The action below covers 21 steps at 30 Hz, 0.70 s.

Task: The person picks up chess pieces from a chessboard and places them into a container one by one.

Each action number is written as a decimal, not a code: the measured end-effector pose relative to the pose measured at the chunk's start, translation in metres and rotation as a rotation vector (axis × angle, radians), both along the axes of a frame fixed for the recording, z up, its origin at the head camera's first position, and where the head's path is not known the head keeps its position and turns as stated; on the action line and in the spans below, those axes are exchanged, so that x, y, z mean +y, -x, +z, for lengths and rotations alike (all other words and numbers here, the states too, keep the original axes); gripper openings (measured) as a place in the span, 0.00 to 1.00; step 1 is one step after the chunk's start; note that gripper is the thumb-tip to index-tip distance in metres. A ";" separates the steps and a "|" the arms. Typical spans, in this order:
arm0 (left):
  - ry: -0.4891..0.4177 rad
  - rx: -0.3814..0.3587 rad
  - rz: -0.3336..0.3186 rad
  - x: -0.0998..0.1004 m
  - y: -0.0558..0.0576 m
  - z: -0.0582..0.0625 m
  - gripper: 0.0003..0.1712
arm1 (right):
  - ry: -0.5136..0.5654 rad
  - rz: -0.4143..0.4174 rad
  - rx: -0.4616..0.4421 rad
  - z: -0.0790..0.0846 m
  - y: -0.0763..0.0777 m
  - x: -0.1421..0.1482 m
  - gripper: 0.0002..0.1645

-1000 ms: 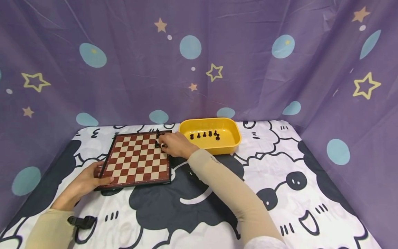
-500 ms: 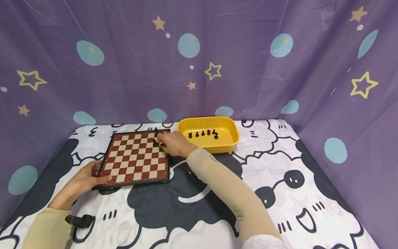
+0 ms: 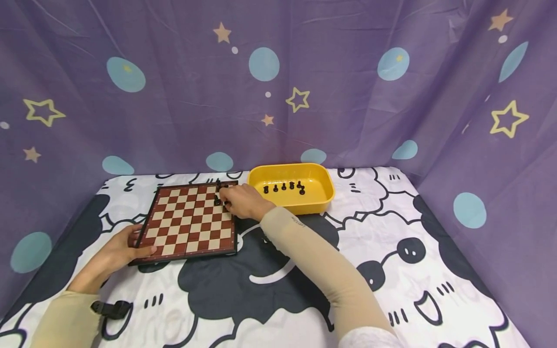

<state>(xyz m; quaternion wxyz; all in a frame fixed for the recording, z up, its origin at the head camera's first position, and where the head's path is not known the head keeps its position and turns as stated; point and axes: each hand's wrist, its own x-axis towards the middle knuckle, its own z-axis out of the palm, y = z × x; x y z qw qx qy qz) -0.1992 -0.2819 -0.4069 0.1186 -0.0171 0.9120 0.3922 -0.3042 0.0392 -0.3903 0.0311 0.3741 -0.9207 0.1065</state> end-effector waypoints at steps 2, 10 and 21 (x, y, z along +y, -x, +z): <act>0.000 -0.001 0.004 0.000 0.000 0.000 0.54 | 0.002 0.003 0.002 0.000 0.000 -0.001 0.11; -0.004 0.013 -0.011 -0.001 -0.001 0.000 0.54 | 0.063 0.005 -0.005 0.002 -0.003 0.001 0.11; -0.014 0.010 -0.016 -0.002 -0.002 0.001 0.55 | 0.182 -0.007 -0.052 0.013 -0.010 0.015 0.13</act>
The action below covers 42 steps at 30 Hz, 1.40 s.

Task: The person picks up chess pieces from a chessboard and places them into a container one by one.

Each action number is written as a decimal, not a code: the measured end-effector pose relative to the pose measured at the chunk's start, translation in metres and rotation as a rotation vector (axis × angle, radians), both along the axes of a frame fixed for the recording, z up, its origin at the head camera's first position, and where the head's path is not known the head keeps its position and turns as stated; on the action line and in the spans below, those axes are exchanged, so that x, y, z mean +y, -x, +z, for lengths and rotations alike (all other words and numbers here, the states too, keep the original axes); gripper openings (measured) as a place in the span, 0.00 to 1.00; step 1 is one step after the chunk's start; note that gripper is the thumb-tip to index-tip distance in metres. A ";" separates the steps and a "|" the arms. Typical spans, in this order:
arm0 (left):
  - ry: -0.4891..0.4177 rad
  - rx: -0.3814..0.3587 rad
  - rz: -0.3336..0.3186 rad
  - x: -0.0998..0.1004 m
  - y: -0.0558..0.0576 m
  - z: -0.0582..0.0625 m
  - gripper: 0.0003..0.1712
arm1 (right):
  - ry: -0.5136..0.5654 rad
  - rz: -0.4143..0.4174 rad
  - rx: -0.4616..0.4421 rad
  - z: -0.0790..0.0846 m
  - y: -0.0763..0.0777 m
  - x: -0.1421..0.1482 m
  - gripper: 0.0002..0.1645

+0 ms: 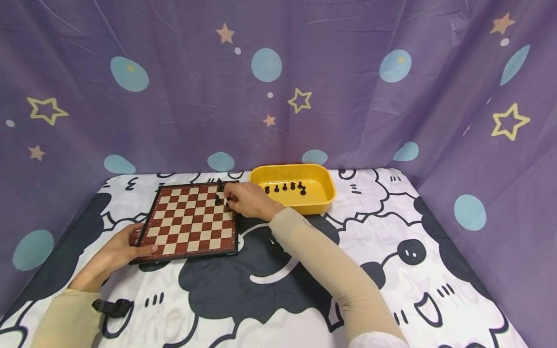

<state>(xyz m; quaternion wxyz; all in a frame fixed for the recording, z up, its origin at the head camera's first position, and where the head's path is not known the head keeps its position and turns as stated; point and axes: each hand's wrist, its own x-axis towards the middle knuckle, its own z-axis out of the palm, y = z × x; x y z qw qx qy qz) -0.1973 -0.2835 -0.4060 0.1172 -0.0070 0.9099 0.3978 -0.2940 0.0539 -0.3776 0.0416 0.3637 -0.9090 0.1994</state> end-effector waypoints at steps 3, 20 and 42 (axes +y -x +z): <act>-0.001 0.005 -0.006 0.000 0.001 0.000 0.55 | 0.019 0.001 0.003 0.003 -0.003 0.006 0.13; 0.005 0.008 -0.009 0.001 0.002 -0.001 0.55 | 0.117 -0.020 0.078 0.016 -0.015 0.051 0.10; 0.003 0.022 -0.015 0.000 0.002 0.000 0.54 | 0.117 -0.203 0.036 0.004 0.000 0.126 0.11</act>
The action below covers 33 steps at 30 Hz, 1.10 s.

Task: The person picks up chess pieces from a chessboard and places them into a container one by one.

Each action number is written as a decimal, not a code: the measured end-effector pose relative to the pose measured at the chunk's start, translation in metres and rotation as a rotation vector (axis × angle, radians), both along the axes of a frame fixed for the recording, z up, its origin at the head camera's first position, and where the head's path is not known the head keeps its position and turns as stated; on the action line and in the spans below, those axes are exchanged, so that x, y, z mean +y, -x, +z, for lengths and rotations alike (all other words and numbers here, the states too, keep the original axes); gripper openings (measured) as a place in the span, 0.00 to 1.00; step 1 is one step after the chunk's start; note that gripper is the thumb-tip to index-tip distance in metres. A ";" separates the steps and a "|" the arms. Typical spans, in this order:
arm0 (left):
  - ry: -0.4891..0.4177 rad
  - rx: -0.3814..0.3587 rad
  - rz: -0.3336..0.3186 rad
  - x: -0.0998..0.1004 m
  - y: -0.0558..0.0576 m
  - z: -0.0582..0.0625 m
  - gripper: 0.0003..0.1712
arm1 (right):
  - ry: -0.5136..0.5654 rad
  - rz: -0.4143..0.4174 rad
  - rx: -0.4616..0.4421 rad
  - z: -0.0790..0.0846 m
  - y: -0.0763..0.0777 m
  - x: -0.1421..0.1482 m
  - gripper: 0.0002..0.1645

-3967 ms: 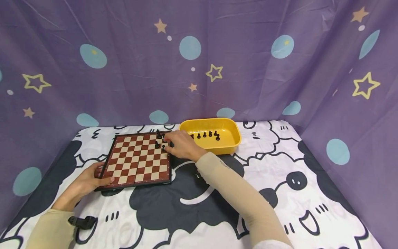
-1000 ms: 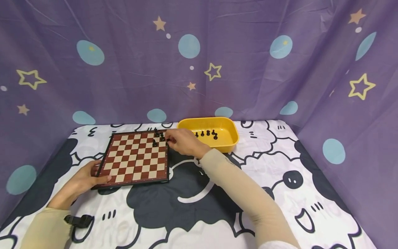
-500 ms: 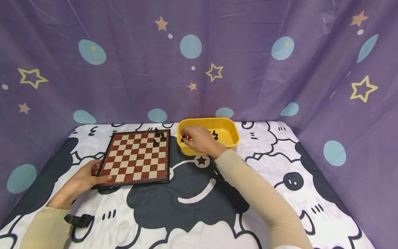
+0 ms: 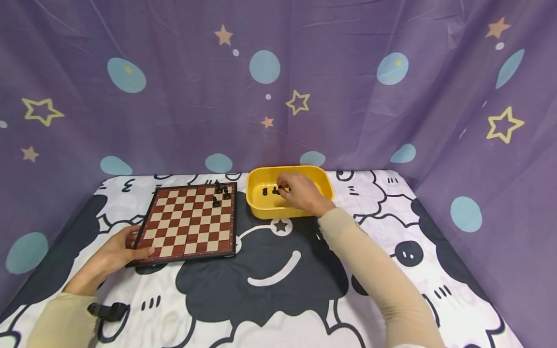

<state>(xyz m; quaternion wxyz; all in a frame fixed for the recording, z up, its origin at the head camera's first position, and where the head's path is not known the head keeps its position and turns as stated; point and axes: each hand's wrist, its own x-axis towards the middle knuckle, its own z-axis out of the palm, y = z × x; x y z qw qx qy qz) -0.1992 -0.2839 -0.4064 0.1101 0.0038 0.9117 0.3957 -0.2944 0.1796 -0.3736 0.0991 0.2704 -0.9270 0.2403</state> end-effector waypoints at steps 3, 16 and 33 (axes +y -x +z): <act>0.000 -0.008 0.004 0.000 -0.001 0.000 0.55 | 0.014 -0.015 -0.003 -0.003 0.005 0.010 0.11; 0.008 -0.005 0.000 0.001 0.001 0.001 0.54 | 0.003 -0.113 -0.121 -0.019 0.021 0.032 0.12; 0.025 -0.019 0.013 0.001 0.000 0.001 0.56 | -0.095 -0.098 -0.175 -0.026 0.035 0.031 0.11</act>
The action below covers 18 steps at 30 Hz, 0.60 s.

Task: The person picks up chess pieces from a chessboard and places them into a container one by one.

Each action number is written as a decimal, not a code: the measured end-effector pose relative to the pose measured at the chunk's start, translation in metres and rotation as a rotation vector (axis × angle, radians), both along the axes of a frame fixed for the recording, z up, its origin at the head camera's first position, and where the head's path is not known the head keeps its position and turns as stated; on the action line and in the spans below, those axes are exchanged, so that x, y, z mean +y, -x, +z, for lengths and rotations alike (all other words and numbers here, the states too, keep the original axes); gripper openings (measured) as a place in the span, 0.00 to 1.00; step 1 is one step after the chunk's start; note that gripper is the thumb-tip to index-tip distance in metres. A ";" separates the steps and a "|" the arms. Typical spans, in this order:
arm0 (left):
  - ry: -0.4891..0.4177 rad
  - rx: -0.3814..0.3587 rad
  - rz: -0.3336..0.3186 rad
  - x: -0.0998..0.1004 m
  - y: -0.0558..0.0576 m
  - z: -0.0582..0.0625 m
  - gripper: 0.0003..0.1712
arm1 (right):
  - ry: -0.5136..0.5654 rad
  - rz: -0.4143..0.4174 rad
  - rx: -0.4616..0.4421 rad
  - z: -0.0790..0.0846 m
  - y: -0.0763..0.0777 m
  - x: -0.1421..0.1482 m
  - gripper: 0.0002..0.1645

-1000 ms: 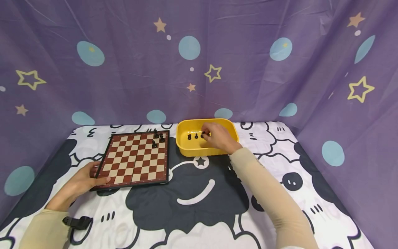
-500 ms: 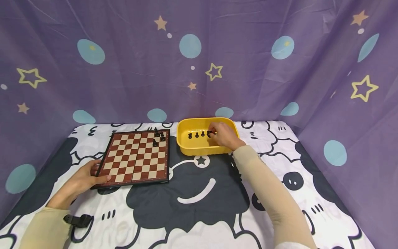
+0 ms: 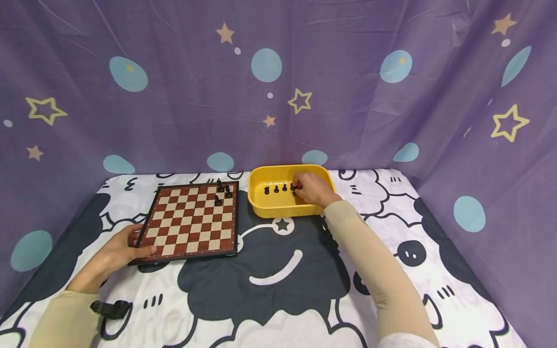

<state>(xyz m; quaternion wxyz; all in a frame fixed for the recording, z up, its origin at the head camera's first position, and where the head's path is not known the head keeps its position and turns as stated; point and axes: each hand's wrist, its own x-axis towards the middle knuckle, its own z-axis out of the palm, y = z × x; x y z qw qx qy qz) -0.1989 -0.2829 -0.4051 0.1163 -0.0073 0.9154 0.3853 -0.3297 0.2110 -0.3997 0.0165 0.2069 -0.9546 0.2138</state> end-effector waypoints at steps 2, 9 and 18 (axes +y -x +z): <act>0.003 -0.006 0.005 0.000 0.000 0.000 0.56 | -0.005 -0.001 -0.004 0.000 0.001 0.000 0.10; 0.008 0.003 0.001 0.000 0.000 0.000 0.56 | -0.023 0.000 -0.028 -0.001 0.002 0.000 0.10; 0.005 -0.003 0.006 0.001 0.001 0.000 0.55 | -0.037 0.009 -0.044 -0.002 0.002 0.001 0.10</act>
